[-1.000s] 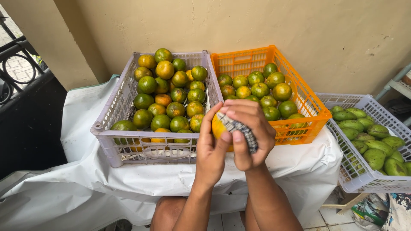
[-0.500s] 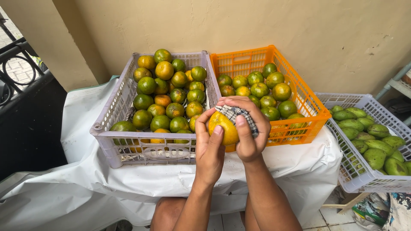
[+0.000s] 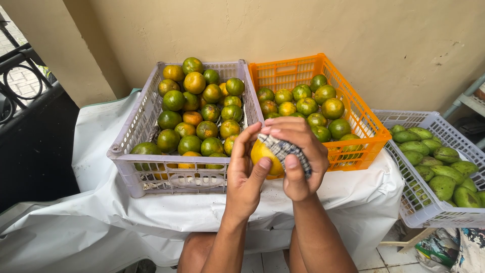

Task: Cleaning oranges by wiping them with a cloth and sorting them into crates.

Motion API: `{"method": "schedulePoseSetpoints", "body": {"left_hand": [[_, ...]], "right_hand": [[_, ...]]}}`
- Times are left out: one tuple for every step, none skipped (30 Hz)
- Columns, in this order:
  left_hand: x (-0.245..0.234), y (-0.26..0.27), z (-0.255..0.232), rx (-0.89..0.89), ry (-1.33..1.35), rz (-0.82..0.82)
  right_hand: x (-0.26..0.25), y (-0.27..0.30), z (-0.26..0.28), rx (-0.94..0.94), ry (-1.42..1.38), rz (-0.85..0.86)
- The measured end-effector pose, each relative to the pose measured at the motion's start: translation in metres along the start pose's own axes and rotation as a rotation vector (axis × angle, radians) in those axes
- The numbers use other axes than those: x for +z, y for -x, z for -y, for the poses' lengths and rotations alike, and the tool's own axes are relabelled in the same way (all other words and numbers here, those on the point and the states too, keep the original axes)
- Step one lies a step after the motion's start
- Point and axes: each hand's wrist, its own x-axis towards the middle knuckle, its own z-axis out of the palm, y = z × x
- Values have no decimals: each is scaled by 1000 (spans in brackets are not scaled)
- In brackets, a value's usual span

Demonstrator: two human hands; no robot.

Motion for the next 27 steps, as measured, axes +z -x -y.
{"method": "schedulePoseSetpoints", "body": {"left_hand": [[1, 1, 3, 0, -1, -2], [2, 1, 6, -11, 66, -3], [3, 1, 10, -22, 132, -5], [1, 2, 14, -23, 132, -5], [-2, 4, 18, -38, 113, -20], [-4, 5, 22, -53, 93, -35], [-3, 5, 21, -54, 93, -34], [-2, 6, 21, -50, 50, -57], [0, 7, 20, -47, 8, -80], [-1, 5, 21, -48, 8, -82], [-2, 3, 23, -52, 67, -132], [-3, 1, 24, -53, 124, -185], [-5, 2, 24, -51, 123, -189], [-7, 1, 25, -71, 172, -233], [-9, 1, 25, -91, 222, -276], [-13, 0, 24, -88, 222, -276], [-17, -2, 23, -98, 232, -290], [-21, -1, 22, -110, 242, -306], [-21, -3, 21, -109, 241, -309], [-21, -3, 19, -127, 245, -288], [-22, -3, 16, -146, 249, -267], [-22, -2, 18, -144, 250, -271], [-21, -1, 19, -163, 229, -210], [-21, -1, 20, -181, 209, -149], [-20, -2, 16, -179, 209, -153], [-18, -2, 11, -192, 154, -100], [-16, -3, 7, -204, 99, -47]], "right_hand": [[0, 1, -2, 1, -1, 1], [0, 1, -4, 20, -20, -10], [-1, 2, -7, 40, -38, -21], [0, 2, -8, 41, -38, -21], [1, 3, -9, 43, -12, -19], [1, 3, -10, 44, 13, -17], [2, 2, -8, 45, 13, -17], [2, 1, -6, 46, 15, 7], [3, 0, -4, 47, 17, 32], [2, -1, -3, 49, 16, 33], [2, -1, -1, 62, -3, 73], [2, -2, 0, 73, -25, 113], [3, -1, -1, 74, -29, 116], [3, -1, -3, 64, -20, 164], [3, -1, -4, 54, -11, 212], [1, -3, -1, 52, -12, 213], [-1, -5, 1, 77, 14, 283], [-2, -6, 5, 106, 39, 355], [-5, -6, 4, 106, 37, 356], [-7, -6, 3, 136, 25, 371], [-9, -6, 3, 166, 13, 387], [-11, -5, 2, 167, 11, 391], [-13, -5, 2, 204, 18, 374], [-15, -4, 2, 241, 26, 358], [-18, -4, -1, 241, 23, 362], [-22, -4, -4, 252, 40, 346], [-25, -3, -6, 263, 57, 330]]}}
